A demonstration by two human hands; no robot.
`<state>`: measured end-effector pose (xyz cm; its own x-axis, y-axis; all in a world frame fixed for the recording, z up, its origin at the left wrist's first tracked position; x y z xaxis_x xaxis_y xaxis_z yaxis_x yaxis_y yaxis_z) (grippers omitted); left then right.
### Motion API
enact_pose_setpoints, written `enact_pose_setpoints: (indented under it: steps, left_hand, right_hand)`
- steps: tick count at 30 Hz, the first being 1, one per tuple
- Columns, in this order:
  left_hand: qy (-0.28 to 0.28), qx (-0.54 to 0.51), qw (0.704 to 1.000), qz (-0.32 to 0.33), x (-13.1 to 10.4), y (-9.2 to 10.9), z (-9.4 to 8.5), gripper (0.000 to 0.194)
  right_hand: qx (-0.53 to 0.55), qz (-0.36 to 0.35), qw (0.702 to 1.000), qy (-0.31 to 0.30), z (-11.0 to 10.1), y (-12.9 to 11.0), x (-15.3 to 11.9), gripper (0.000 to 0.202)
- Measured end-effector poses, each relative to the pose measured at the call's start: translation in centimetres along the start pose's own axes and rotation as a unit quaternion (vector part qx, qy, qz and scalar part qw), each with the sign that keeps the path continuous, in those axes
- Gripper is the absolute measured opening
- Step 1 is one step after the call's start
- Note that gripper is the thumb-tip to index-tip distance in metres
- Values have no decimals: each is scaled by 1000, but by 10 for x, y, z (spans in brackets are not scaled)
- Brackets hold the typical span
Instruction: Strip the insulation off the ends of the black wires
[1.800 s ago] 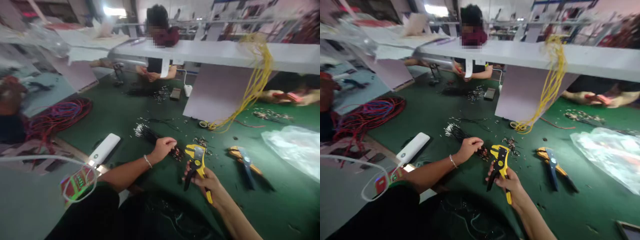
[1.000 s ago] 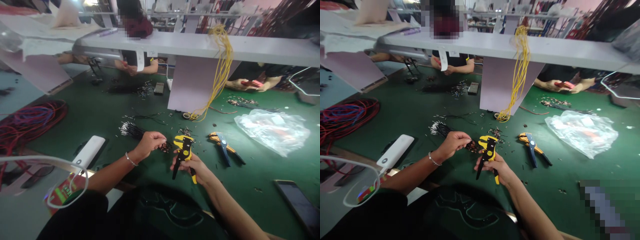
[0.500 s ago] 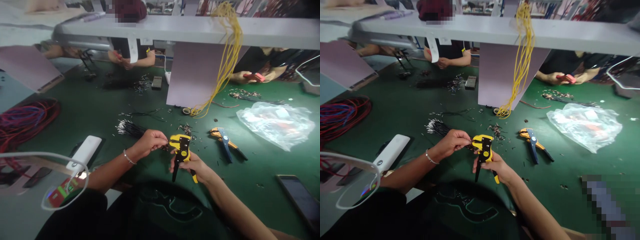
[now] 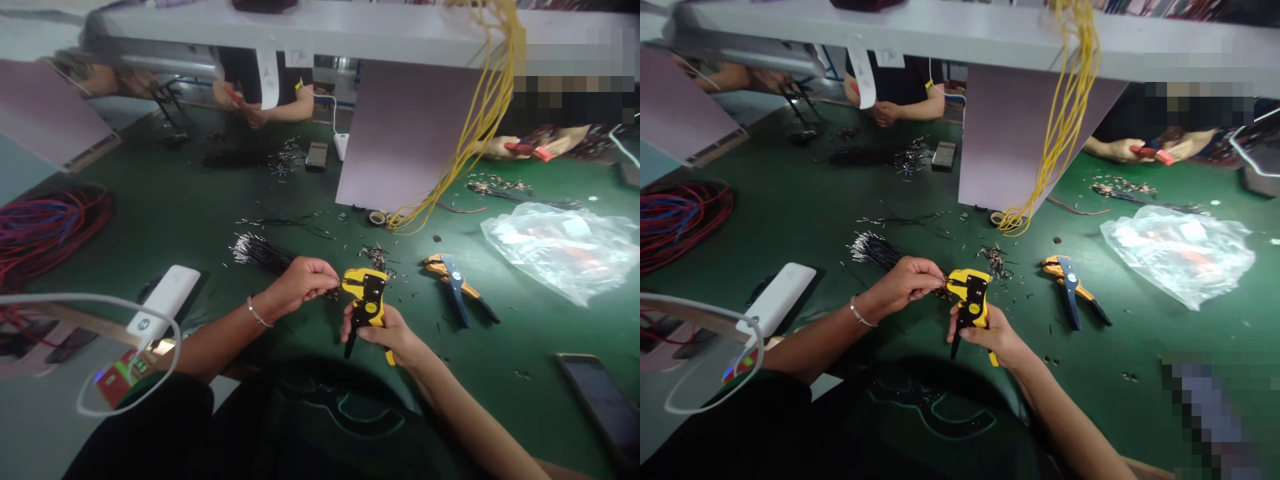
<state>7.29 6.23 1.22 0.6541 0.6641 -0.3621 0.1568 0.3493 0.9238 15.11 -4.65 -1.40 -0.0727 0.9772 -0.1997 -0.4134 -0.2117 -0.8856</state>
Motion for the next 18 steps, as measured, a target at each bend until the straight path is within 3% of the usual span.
enact_pose_setpoints:
  steps: [8,18]
  left_hand:
    - [-2,1,1000,-19,1,0,-1,13]
    - [-31,-23,999,-33,-1,-5,2,11]
  right_hand:
    - [-48,-5,999,-2,1,-2,0,25]
    - [-139,-31,990,14,0,-7,0,27]
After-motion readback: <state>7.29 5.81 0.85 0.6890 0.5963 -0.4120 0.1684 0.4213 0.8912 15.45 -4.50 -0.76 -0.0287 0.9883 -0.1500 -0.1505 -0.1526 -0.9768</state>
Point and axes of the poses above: each hand's wrist, its own x-axis towards the middle knuckle, its own z-axis out of the palm, y = z × x, the point moved 10 cm from there along x, towards the middle knuckle, and after that the axes turned 4 degrees about y, right-handed, at the moved point
